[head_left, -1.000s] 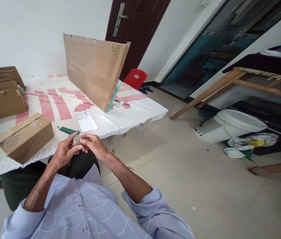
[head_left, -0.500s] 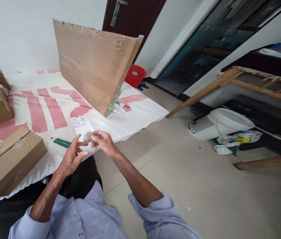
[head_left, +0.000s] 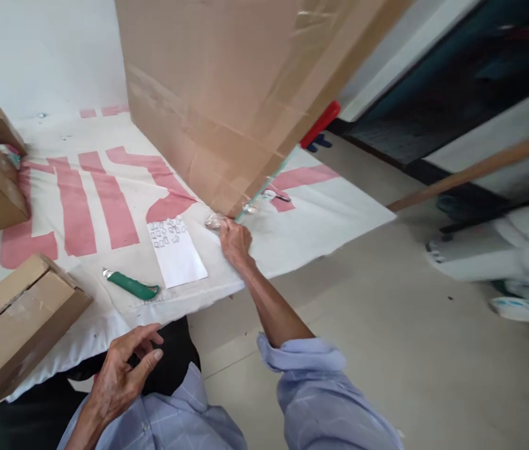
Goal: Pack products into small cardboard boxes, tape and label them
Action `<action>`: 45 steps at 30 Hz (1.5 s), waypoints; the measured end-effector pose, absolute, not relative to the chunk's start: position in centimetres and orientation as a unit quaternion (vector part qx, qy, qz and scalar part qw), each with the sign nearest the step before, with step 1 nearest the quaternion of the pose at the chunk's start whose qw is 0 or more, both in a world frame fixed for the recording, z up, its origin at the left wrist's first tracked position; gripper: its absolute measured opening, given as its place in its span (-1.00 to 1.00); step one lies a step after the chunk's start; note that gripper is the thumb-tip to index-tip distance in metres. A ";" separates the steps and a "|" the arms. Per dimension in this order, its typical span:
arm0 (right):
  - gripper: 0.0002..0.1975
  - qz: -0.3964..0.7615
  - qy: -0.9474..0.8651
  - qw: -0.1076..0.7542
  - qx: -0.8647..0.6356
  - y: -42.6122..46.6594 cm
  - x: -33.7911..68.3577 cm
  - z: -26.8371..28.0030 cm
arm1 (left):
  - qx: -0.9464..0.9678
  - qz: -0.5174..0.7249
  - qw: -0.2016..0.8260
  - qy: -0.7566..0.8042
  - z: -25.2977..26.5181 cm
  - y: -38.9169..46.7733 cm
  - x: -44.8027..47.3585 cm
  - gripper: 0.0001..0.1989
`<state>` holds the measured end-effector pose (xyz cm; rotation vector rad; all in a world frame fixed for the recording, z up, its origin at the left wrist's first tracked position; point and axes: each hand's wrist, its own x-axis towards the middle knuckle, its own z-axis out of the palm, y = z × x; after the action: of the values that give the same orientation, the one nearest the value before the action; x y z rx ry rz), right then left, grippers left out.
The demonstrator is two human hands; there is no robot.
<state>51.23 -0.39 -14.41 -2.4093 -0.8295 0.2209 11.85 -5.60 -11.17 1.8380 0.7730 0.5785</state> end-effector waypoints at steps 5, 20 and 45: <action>-0.62 0.041 -0.293 0.241 -0.925 -0.4 50.8 -14.7 | 0.782 0.250 0.487 0.300 -9.7 -7.3 11.2 -0.69; -0.74 0.106 -0.555 0.451 -0.690 -4.4 37.7 -12.6 | 0.811 0.477 0.103 0.323 -3.3 -7.4 1.5 -0.72; -0.78 0.301 -0.685 0.464 -0.475 0.4 23.5 -7.0 | 0.605 0.486 0.311 0.549 -6.5 -0.4 -10.5 -0.42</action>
<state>23.46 0.43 -6.97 -1.1663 -1.6829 0.7387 -10.47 -0.40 -6.55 1.5974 1.4504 1.2821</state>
